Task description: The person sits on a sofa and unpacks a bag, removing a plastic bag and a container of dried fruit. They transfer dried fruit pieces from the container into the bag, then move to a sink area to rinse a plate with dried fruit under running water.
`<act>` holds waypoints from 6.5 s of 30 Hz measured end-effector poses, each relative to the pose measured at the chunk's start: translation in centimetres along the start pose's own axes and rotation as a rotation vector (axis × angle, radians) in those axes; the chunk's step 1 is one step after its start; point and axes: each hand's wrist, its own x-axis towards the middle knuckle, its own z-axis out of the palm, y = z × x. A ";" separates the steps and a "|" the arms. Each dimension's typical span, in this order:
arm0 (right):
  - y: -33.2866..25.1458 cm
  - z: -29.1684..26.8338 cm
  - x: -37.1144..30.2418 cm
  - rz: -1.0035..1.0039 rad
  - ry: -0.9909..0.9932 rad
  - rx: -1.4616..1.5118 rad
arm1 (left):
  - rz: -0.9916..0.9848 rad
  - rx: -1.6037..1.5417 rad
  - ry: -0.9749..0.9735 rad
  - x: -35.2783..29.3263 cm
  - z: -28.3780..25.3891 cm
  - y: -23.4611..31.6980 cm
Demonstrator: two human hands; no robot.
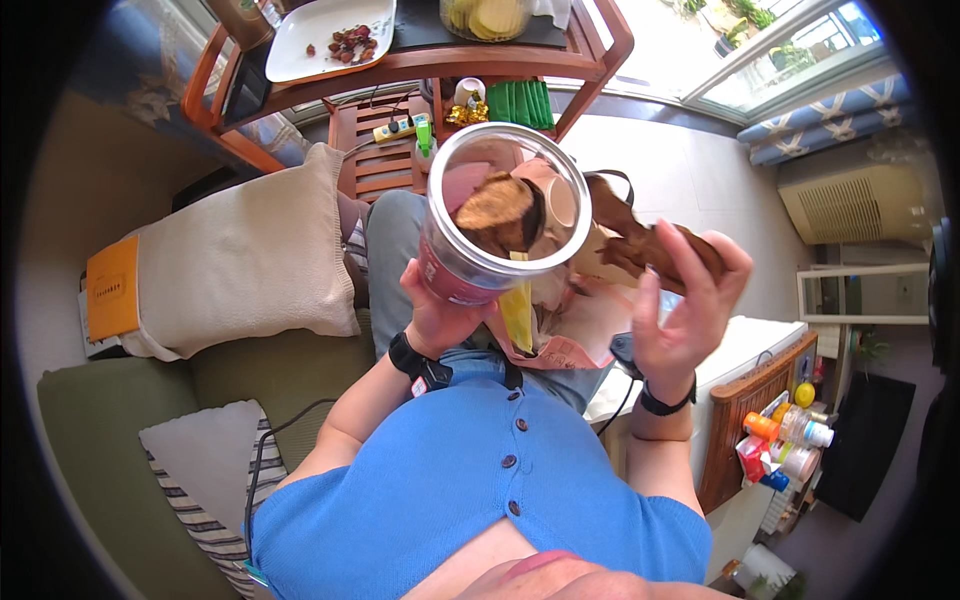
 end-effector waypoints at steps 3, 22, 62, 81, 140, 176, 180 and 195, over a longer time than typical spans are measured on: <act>0.8 0.8 -0.4 0.204 0.189 0.074 | -0.081 -0.226 -0.077 0.1 -0.3 0.8; -2.4 -3.1 1.6 -0.527 -0.171 0.105 | -0.016 0.379 -0.188 -1.8 -0.1 4.1; 0.1 -0.1 2.5 -0.125 -0.364 0.380 | -0.071 0.414 -0.011 -2.3 -0.8 5.7; 4.5 2.8 -0.2 -0.243 -0.338 0.388 | -0.058 0.258 0.078 -3.2 -2.9 5.9; 3.2 1.2 -2.5 0.509 -0.313 0.779 | 0.189 0.630 -0.047 -2.6 -0.2 6.0; 2.9 2.4 -2.0 -0.067 -0.442 0.538 | -0.086 0.391 -0.031 -3.2 -1.3 5.0; 2.9 3.0 -2.5 -0.119 -0.384 0.464 | -0.092 0.429 -0.003 -3.1 -1.2 5.1; 2.2 1.8 -1.7 -0.026 -0.270 0.310 | -0.108 0.351 -0.012 -2.8 -3.0 6.0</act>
